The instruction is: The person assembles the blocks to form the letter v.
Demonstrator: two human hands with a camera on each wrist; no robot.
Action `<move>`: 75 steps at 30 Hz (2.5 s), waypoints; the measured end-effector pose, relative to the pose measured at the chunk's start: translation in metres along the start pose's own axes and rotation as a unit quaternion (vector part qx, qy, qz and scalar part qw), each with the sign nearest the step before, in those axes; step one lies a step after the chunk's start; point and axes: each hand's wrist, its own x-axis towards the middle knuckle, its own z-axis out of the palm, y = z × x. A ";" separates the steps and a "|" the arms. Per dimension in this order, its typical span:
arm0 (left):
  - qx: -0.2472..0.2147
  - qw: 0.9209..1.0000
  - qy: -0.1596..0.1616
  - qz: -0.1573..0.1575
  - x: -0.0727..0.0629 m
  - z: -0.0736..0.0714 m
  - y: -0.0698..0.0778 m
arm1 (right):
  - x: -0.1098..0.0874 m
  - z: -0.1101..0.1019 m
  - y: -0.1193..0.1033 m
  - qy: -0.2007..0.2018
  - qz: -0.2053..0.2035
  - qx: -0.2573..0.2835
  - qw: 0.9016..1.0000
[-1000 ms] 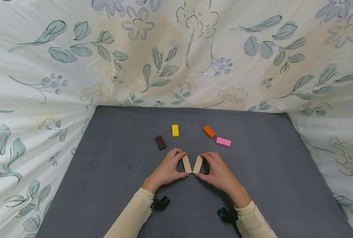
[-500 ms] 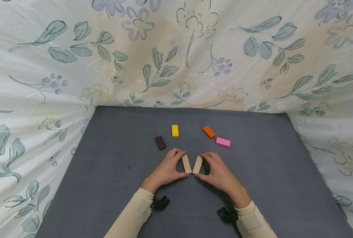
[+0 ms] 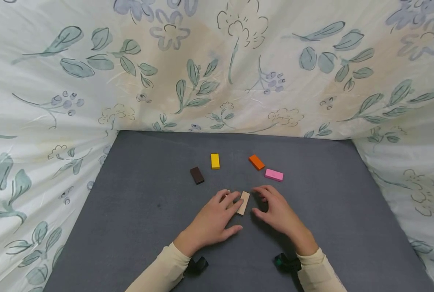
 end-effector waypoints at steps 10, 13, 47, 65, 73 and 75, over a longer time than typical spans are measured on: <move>0.035 0.998 -0.042 0.006 -0.003 0.008 0.020 | -0.005 -0.007 0.010 0.018 0.015 -0.008 1.000; 0.040 0.998 -0.050 0.004 -0.004 0.012 0.021 | -0.005 -0.007 0.011 0.018 0.020 -0.009 1.000; 0.030 0.996 -0.079 -0.022 -0.009 0.023 0.023 | 0.035 -0.035 0.036 0.113 0.256 -0.101 0.955; 0.025 0.996 -0.084 -0.019 -0.009 0.018 0.025 | 0.059 -0.029 0.043 0.085 0.253 -0.117 0.957; 0.030 0.995 -0.095 -0.020 -0.009 0.015 0.027 | 0.061 -0.024 0.044 0.095 0.251 -0.116 0.956; 0.030 0.995 -0.094 -0.020 -0.008 0.015 0.027 | 0.060 -0.024 0.045 0.097 0.244 -0.115 0.958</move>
